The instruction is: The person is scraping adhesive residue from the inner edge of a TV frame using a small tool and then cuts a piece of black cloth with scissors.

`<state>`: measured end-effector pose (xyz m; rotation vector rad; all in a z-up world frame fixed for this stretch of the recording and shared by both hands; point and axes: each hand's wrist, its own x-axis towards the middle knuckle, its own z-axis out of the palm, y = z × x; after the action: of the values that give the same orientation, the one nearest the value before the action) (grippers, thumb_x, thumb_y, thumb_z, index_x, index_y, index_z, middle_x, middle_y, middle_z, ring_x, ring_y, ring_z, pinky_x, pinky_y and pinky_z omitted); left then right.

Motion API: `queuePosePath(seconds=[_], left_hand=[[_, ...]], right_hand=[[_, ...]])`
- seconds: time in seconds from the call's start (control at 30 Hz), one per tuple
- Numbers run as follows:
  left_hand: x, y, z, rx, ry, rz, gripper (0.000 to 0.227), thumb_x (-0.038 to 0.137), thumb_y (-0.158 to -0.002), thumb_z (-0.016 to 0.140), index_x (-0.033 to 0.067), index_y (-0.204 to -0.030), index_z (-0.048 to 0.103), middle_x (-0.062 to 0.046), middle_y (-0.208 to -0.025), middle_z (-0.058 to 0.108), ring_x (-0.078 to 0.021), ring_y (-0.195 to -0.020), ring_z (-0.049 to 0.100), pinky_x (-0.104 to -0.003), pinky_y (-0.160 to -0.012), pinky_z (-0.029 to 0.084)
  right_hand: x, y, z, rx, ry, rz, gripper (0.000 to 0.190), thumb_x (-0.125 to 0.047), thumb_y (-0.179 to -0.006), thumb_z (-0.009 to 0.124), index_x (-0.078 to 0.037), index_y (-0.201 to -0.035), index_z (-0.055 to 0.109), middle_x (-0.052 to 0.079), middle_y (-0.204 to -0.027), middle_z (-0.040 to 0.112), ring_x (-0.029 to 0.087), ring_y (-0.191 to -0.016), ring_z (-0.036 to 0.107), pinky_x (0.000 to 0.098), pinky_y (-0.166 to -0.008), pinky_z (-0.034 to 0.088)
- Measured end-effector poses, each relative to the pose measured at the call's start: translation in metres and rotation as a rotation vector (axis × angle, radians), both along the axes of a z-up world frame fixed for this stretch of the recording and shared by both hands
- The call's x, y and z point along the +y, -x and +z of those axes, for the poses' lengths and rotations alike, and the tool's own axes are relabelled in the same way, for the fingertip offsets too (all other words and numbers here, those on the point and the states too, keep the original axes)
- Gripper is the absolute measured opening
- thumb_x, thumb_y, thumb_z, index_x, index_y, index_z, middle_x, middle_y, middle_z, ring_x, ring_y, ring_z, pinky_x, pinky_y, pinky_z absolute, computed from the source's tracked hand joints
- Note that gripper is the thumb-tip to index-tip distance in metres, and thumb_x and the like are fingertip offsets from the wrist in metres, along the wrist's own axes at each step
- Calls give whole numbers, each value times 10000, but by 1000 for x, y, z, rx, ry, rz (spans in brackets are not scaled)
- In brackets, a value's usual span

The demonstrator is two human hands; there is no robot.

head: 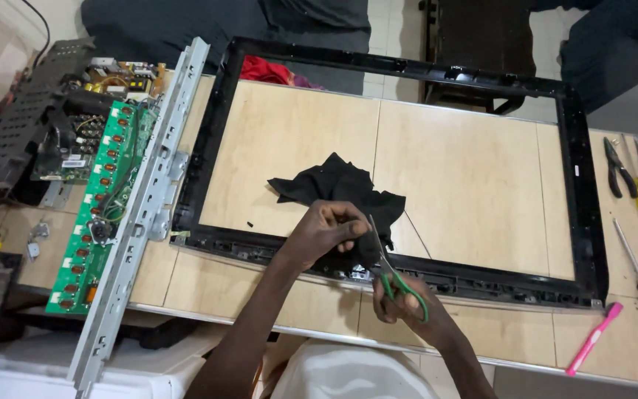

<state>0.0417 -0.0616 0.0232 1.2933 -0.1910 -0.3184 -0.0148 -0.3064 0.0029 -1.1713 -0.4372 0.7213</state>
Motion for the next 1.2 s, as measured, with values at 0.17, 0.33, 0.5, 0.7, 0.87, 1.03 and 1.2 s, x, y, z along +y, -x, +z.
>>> queuePosePath(seconds=[0.17,0.33,0.5,0.7,0.87,1.03,1.2], left_hand=[[-10,-2,0,-1,82,28,307,374,-849,819,75,-891,767,-33,-763,725,-73,-601,607,-182,-493,450],[-17,-5,0,55,165,20,212,334,-857,825,134,-829,761,-5,-780,705,-83,-649,571,-221,-537,438],[-28,-2,2,68,154,-2,234,272,-791,882,80,-868,773,-88,-904,728,-111,-646,558,-233,-523,438],[-39,5,-1,137,179,-78,213,126,-754,894,43,-882,745,-49,-739,716,-68,-590,597,-179,-495,473],[-30,2,19,56,46,-171,195,185,-802,871,37,-894,785,-16,-748,717,-45,-655,600,-169,-537,423],[-20,-4,25,-14,2,-243,231,206,-770,892,50,-902,784,-39,-793,745,-61,-696,627,-197,-569,428],[-22,-8,40,-30,-58,-344,225,255,-767,889,76,-846,778,-16,-771,744,-60,-696,637,-204,-580,440]], right_hand=[[0,-1,14,-2,-77,5,719,-716,-929,641,-2,-1009,613,26,-705,425,149,-607,396,304,-564,321],[-10,-3,7,44,-73,33,708,-704,-922,648,-5,-1027,618,41,-757,448,153,-635,420,306,-582,327],[-13,2,5,2,-43,-17,708,-729,-922,626,-28,-1019,622,41,-830,468,167,-662,417,318,-600,321],[-18,2,-21,128,-257,-20,570,-603,-932,698,-54,-1016,569,75,-916,595,195,-761,498,355,-693,348],[-11,-2,-10,201,-427,79,498,-535,-1015,645,-59,-1069,512,72,-921,504,156,-665,358,317,-629,312],[-16,-5,-8,165,-252,45,651,-634,-933,698,8,-1010,625,27,-722,456,129,-589,385,286,-553,329],[-6,0,1,281,-518,197,577,-581,-1027,616,-101,-1333,522,125,-1083,554,218,-829,462,367,-767,380]])
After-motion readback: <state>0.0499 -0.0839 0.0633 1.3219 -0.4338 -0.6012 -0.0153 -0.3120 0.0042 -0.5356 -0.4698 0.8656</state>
